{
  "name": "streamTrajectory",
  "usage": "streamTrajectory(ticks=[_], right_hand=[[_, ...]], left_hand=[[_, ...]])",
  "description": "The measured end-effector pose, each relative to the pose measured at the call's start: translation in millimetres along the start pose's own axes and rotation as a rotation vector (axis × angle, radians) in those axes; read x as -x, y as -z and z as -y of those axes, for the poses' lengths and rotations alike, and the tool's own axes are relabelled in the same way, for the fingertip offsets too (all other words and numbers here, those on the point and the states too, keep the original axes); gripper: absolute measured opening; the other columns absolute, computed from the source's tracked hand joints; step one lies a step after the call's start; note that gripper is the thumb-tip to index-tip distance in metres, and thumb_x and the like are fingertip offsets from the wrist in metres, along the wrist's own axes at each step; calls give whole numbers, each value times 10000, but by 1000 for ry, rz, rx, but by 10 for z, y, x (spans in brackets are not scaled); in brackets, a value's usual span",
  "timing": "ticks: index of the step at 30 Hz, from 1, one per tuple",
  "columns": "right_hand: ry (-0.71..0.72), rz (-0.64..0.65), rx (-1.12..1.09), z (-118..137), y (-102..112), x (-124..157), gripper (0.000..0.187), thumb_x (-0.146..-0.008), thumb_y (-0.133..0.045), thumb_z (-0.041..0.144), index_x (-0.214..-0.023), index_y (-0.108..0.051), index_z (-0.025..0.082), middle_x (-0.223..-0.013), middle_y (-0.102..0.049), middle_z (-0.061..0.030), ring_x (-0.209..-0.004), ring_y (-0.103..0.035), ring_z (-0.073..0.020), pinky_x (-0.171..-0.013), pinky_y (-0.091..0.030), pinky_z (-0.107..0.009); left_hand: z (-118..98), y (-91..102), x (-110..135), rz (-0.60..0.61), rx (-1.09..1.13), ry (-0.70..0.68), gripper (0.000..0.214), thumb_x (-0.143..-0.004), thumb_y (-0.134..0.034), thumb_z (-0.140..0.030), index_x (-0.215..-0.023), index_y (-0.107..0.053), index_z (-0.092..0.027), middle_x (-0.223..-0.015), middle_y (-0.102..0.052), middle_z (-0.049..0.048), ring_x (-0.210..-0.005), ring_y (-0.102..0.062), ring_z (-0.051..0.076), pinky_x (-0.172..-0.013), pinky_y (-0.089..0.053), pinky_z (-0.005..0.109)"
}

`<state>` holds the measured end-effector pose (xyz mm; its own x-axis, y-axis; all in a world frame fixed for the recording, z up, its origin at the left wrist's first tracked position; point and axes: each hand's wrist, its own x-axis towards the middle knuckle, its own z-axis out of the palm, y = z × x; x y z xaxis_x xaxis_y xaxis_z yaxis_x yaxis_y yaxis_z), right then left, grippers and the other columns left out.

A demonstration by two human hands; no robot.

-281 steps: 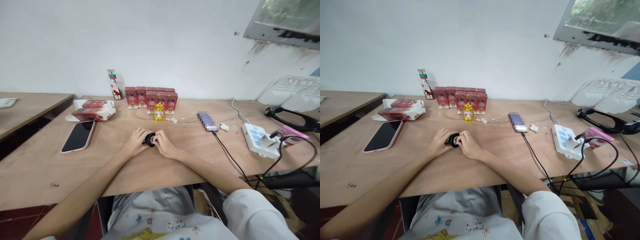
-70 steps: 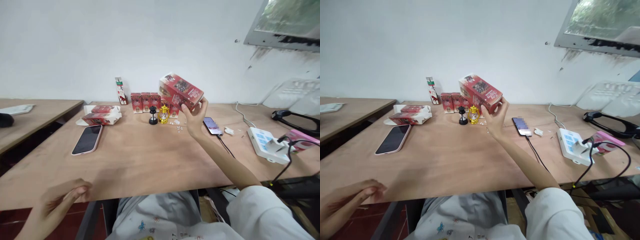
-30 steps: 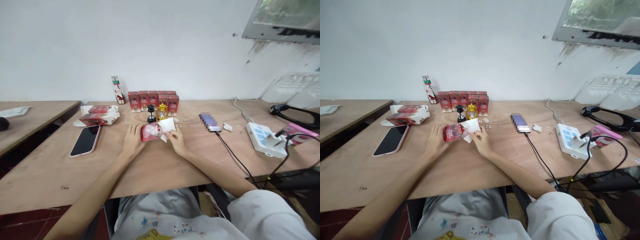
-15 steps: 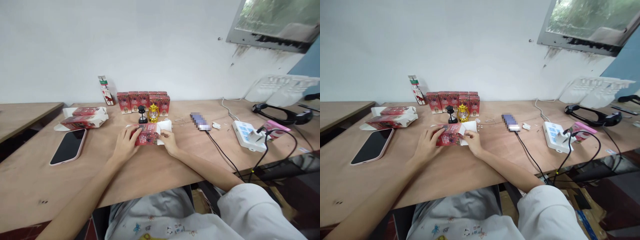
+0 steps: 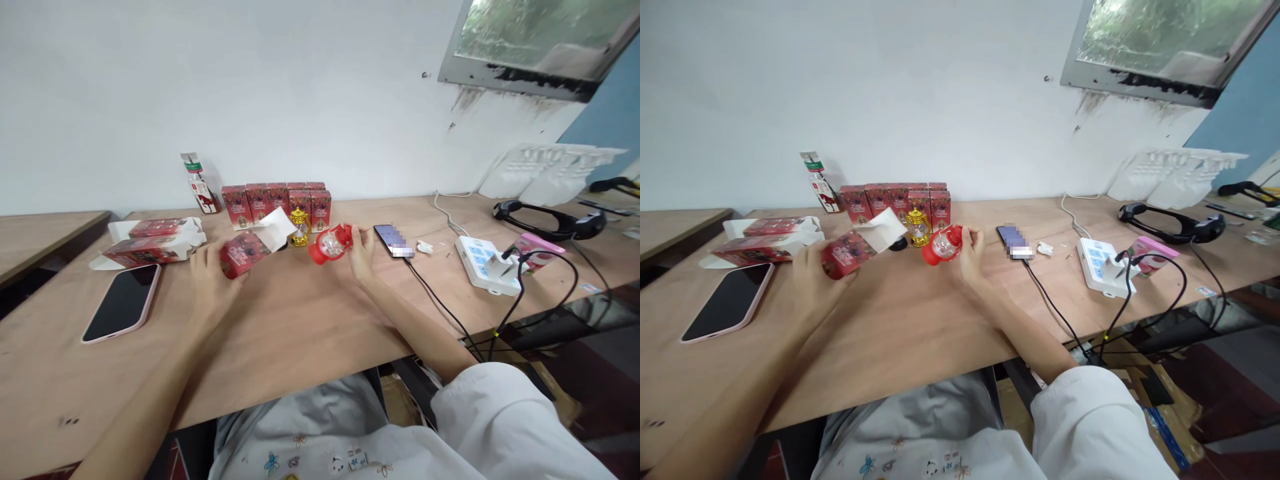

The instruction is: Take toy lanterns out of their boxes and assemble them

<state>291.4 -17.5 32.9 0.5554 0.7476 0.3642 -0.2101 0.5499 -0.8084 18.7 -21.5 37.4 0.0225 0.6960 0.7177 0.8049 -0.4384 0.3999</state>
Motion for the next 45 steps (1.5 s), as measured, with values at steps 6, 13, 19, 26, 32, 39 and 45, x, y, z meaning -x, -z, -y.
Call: streamTrajectory(ticks=[6, 13, 19, 26, 32, 39, 45], right_hand=[[108, 81, 196, 0, 25, 20, 266, -816, -539, 486, -845, -489, 226, -910, -609, -21, -876, -592, -141, -837, -459, -303], [252, 165, 515, -71, 80, 90, 243, -887, -429, 446, -938, -535, 233, -945, -593, -41, -904, -557, -162, -868, -422, -335], [773, 441, 855, -25, 12, 505, 237, -826, -539, 354, -1041, -582, 261, -1097, -612, -82, -1110, -506, -254, -989, -315, -456], [1047, 564, 842, -59, -126, 826, 380, -817, -602, 363, -1160, -548, 211, -1082, -634, -109, -1018, -538, -238, -883, -396, -398], [1104, 598, 953, -114, -97, 755, 218, -824, -609, 348, -1039, -632, 322, -1081, -601, -57, -1004, -517, -209, -873, -384, -380], [1261, 533, 1037, -107, -123, 712, 104, -821, -603, 280, -906, -661, 262, -1043, -574, -63, -989, -484, -189, -870, -377, -342], [1166, 559, 1092, -122, -114, 716, 188, -843, -554, 323, -739, -651, 200, -975, -571, -82, -932, -481, -206, -821, -373, -346]], left_hand=[[-153, -70, -10, 113, 880, 594, 590, -586, -743, -425, -1077, -499, -208, -1075, -623, 60, -966, -611, 236, -851, -515, 391], [-341, -66, 56, 454, 1192, 826, 583, -871, -257, -631, -1097, -557, -185, -1032, -677, 102, -877, -656, 244, -723, -560, 398], [-532, -75, 130, 418, 1398, 978, 366, -885, -431, -439, -1100, -573, -178, -1110, -663, 82, -968, -648, 225, -751, -573, 342], [-568, -97, 194, 459, 1489, 1031, 302, -881, -466, -312, -1133, -548, -167, -1148, -653, 84, -1060, -620, 213, -870, -553, 349], [-555, -119, 201, 490, 1518, 1069, 289, -916, -415, -321, -1115, -561, -171, -1094, -675, 81, -996, -647, 193, -818, -568, 307], [-499, -151, 227, 468, 1445, 1049, 225, -837, -566, -269, -1033, -604, -165, -1026, -694, 70, -933, -656, 184, -801, -565, 287], [-536, -147, 232, 396, 1468, 1055, 187, -820, -593, -277, -978, -607, -177, -934, -702, 40, -841, -665, 161, -759, -560, 263]])
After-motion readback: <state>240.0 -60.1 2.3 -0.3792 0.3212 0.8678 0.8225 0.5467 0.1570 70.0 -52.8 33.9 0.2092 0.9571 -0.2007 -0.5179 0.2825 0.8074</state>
